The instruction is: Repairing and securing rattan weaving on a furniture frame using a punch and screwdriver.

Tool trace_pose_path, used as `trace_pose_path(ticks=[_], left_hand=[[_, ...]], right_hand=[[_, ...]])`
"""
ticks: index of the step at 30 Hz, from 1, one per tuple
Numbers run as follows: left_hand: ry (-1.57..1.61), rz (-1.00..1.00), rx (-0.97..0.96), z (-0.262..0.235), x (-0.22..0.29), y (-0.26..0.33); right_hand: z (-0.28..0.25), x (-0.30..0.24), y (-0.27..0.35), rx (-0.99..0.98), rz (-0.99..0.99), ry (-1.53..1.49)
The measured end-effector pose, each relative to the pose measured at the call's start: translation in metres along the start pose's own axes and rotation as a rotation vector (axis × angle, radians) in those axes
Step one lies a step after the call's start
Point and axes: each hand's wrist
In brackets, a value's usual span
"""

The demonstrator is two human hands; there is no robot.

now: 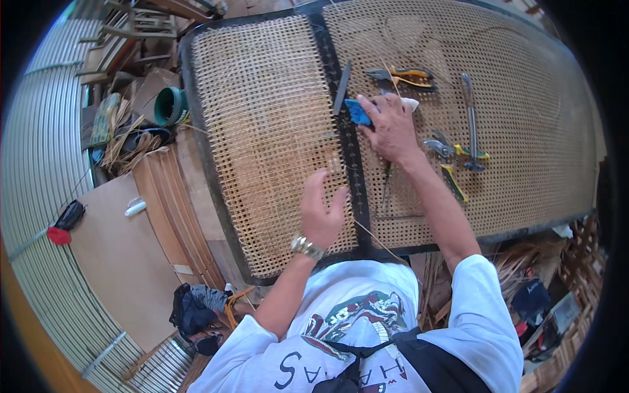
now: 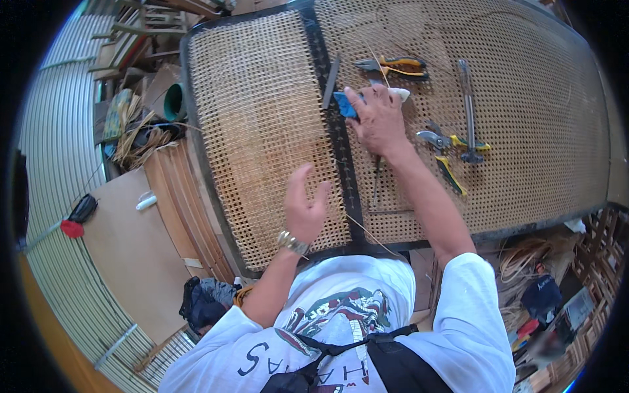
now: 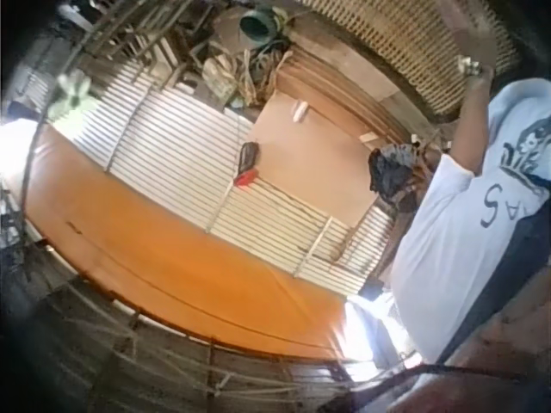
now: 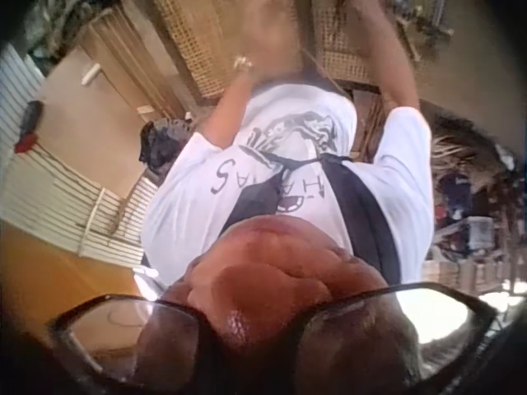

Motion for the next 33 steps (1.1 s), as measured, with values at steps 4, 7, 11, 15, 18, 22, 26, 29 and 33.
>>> trace_pose_path(ticks=[4, 7, 11, 15, 18, 22, 26, 29, 33], left_hand=[[-0.426, -0.023, 0.471, -0.089, -0.053, 0.007], [-0.414, -0.175, 0.578, -0.133, -0.096, 0.006], [-0.426, -0.369, 0.461, -0.153, -0.131, 0.010], [-0.451, -0.329, 0.481, -0.154, -0.129, 0.009], [-0.378, -0.289, 0.463, -0.133, -0.127, -0.011], [-0.318, -0.328, 0.468, -0.147, -0.133, 0.000], [-0.146, -0.321, 0.477, -0.158, -0.137, 0.009], [0.014, -0.312, 0.447, -0.159, -0.147, 0.010], [-0.032, -0.292, 0.455, -0.161, -0.145, 0.007]], right_hand=[[-0.012, 0.003, -0.005, -0.054, -0.006, -0.066], [-0.026, -0.019, -0.005, 0.093, 0.065, -0.503], [0.008, -0.040, -0.074, 0.044, -0.070, -0.834], [0.086, -0.007, -0.201, 0.166, -0.072, -0.529], [0.148, 0.025, -0.246, 0.271, 0.026, -0.261], [0.137, -0.089, -0.234, 0.062, -0.095, -0.349], [0.070, -0.218, -0.086, -0.096, -0.655, -0.846], [0.067, -0.211, -0.066, -0.183, -0.676, -1.005], [0.115, -0.144, -0.199, 0.013, -0.337, -0.760]])
Point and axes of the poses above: each hand's wrist, its own y-axis away from the middle knuckle, its own z-axis out of the palm, x = y × z, and after that the axes turned 15 degrees about -z, right-handed
